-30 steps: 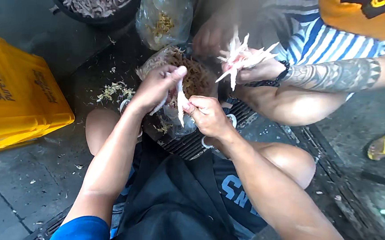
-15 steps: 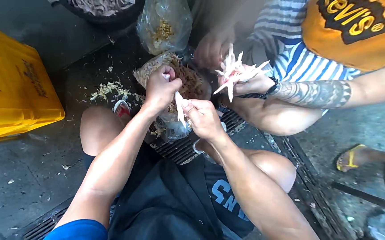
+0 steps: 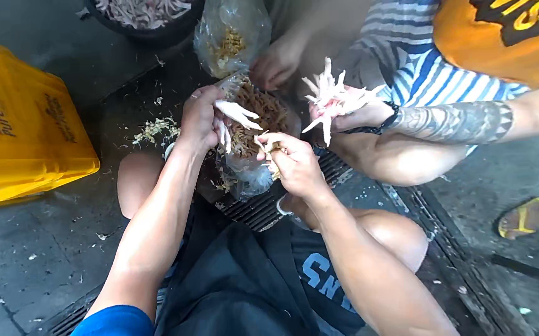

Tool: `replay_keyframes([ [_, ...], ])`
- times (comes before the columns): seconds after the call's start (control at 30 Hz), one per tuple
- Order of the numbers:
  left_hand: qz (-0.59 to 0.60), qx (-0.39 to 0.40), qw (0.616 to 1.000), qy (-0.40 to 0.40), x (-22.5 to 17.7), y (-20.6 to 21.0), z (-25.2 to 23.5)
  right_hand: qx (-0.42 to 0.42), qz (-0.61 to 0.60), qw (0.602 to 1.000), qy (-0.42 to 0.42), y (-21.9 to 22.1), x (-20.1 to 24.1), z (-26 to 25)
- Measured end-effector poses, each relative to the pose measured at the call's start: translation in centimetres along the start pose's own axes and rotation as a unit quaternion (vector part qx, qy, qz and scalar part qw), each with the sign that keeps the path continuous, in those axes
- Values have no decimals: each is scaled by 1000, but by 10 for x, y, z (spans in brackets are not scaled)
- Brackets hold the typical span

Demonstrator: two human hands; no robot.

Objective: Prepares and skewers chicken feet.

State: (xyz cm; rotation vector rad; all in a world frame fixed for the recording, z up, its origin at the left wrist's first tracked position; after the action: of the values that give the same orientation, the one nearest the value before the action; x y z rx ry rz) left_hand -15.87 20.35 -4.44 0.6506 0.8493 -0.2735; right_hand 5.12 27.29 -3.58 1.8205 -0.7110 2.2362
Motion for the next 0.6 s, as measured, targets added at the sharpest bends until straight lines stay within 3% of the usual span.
replay_keyframes([
  [0.2,-26,21,996,-83,19,12,6,-36,-23,999,6,2,-6,-7],
  [0.37,-47,25,991,-125,34,14,13,-34,28,999,6,1,-9,-14],
  [0.5,-85,-32,993,-80,37,11,4,-30,32,999,-30,12,4,-10],
  [0.6,-62,-112,991,-40,30,-12,-26,6,-9,994,-105,21,20,6],
])
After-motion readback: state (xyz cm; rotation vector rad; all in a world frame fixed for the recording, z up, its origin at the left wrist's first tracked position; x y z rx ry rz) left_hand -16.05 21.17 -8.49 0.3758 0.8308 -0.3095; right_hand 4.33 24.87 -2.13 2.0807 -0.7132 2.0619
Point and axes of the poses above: each hand's wrist, its own z-axis away from the middle knuckle, its own y-axis out of the palm, x = y × z, the point moved 2 cm from there along -z, towards the middle knuckle, and after that the axes turned 6 degrees about x, right-handed, at the moved point
